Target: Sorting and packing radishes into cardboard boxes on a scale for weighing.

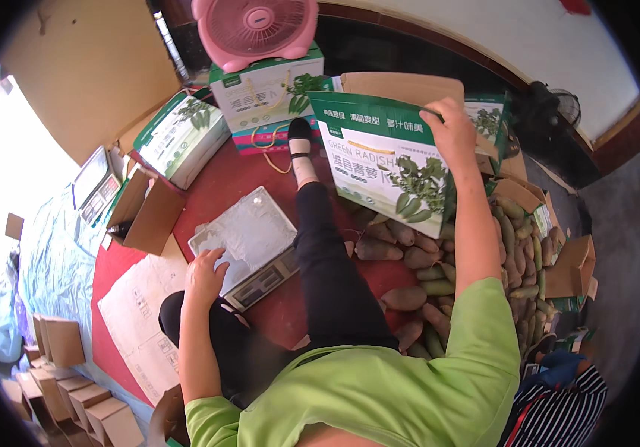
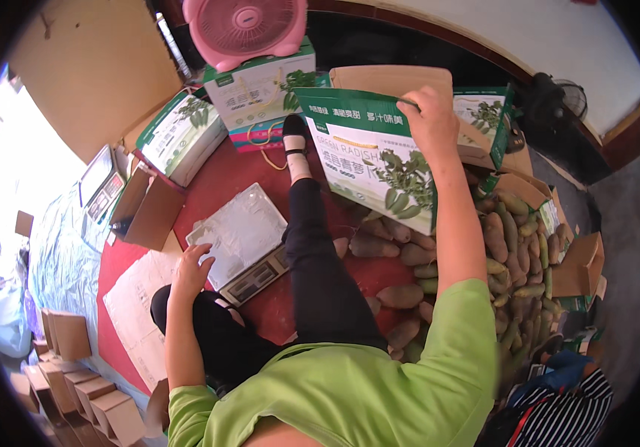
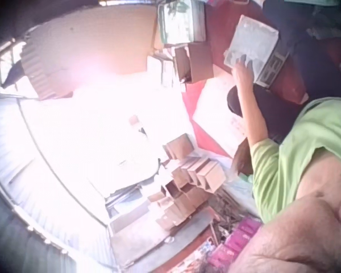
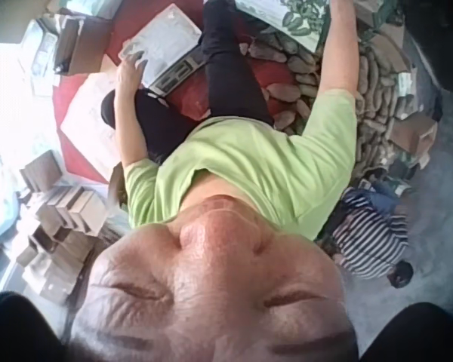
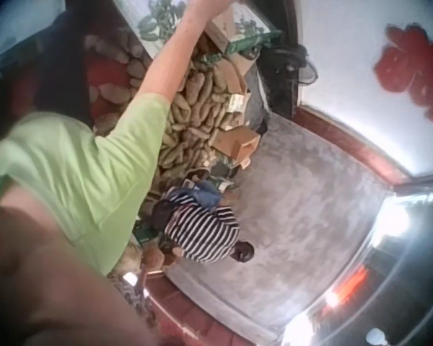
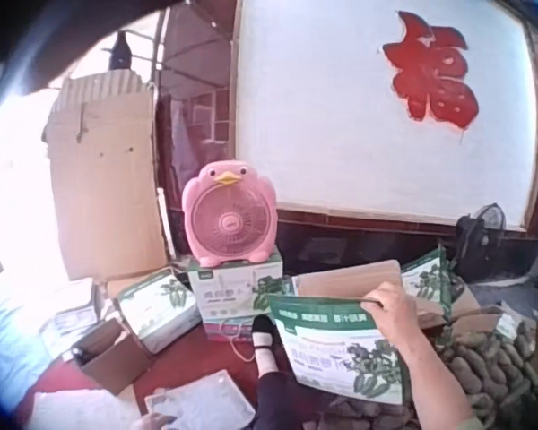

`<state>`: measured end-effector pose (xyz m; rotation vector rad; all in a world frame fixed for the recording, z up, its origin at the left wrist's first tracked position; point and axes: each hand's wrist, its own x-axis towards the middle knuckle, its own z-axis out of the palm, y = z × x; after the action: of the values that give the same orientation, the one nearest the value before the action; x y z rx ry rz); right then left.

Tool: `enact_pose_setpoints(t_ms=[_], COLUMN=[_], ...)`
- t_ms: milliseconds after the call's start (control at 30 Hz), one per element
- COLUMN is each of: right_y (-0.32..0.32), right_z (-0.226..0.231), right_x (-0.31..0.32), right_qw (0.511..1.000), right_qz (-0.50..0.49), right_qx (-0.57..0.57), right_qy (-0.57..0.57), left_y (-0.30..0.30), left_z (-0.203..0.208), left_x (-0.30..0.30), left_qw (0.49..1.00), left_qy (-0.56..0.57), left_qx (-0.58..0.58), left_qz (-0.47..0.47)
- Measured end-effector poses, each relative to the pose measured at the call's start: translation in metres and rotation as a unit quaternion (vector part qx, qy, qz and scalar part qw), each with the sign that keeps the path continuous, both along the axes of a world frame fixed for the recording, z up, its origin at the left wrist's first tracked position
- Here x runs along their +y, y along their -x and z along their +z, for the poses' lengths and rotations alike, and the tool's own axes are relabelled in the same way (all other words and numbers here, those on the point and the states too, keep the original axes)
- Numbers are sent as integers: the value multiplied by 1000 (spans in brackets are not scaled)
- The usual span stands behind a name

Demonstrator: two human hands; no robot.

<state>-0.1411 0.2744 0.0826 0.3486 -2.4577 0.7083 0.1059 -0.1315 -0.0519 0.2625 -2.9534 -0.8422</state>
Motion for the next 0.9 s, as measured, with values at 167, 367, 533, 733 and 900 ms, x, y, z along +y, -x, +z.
enact_pose_setpoints(t_ms=[167,367,533,733,900], right_y=[-2,0,-25,-41,-52], right_z=[41,58,18,-63,-114], right_x=[-51,-128,-190,-209,-206], right_qw=[974,886,850,848,866], right_qz=[172,389,479,498,473], right_qx=[148,233,83,-63,-108], right_qy=[-27,93,202,169,122], left_y=[-3,0,-2,-7,-12], left_z=[1,7,5,4,0], left_x=[-6,-3,-8,-8,-8], left_qw=[1000,1000,999,1000,989], left_qy=[-2,-22,-18,11,11], left_qx=[0,1,41,-8,-140], left_qz=[-6,-5,-15,7,-44])
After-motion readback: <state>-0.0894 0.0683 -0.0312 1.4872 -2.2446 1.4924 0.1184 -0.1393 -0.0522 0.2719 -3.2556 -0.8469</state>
